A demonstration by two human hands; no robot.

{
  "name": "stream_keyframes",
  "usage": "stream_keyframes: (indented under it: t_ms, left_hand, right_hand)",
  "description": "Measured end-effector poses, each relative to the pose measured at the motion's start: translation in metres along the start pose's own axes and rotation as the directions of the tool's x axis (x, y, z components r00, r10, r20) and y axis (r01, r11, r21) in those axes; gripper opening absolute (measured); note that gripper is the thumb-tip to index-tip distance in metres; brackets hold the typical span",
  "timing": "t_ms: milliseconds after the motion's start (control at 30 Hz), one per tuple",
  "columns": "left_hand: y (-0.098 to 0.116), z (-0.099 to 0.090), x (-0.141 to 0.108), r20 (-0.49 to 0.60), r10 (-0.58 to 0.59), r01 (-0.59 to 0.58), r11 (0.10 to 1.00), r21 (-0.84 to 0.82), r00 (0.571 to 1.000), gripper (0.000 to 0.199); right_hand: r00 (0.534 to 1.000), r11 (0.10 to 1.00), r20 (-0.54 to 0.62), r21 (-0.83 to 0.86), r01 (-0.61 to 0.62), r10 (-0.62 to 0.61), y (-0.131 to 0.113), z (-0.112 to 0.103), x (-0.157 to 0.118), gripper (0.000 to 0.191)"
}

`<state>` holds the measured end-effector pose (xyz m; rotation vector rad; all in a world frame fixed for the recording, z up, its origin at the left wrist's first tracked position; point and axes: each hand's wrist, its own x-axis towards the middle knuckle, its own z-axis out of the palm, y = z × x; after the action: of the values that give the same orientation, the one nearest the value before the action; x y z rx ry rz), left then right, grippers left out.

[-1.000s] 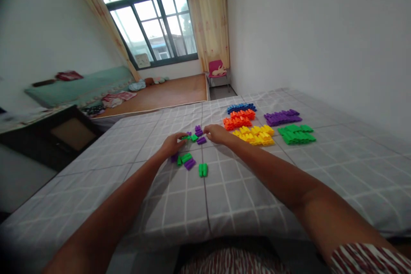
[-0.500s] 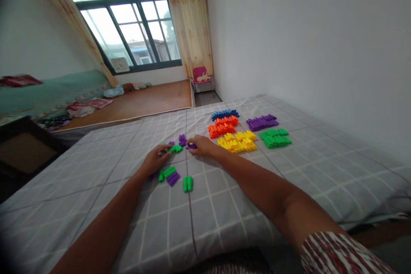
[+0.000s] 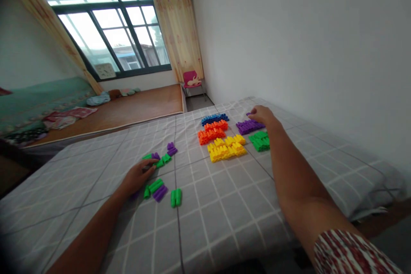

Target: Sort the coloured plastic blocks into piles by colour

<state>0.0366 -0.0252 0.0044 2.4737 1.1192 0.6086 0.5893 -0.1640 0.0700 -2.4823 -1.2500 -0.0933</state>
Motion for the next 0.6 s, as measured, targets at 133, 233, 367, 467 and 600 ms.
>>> stream_keyframes:
  t_ms: [133, 233, 367, 467, 600]
  left_hand:
    - [-0.001, 0.0, 0.0, 0.0, -0.01, 0.01, 1.0, -0.002, 1.0, 0.04]
    - [0.0, 0.0, -0.001, 0.002, -0.024, 0.024, 1.0, 0.0, 1.0, 0.04]
    - [0.0, 0.0, -0.001, 0.013, -0.036, 0.035, 0.999, 0.006, 0.999, 0.04]
    - [0.0, 0.0, -0.002, 0.023, -0.011, 0.011, 1.0, 0.007, 1.0, 0.04]
    - [0.003, -0.002, -0.002, 0.029, 0.009, -0.008, 1.0, -0.014, 1.0, 0.039]
  right_hand:
    - [1.0, 0.996, 0.024, -0.085, -0.001, 0.003, -0.004, 0.014, 0.001, 0.035]
    - [1.0, 0.997, 0.026, -0.075, -0.001, 0.003, -0.022, 0.025, 0.0, 0.04]
    - [0.993, 0.987, 0.071, -0.135, -0.086, 0.096, -0.037, 0.037, -0.002, 0.046]
    - [0.99, 0.981, 0.076, -0.16, -0.106, 0.119, -0.038, 0.042, -0.002, 0.048]
    - [0.993, 0.986, 0.058, -0.135, -0.096, 0.105, -0.032, 0.035, -0.002, 0.045]
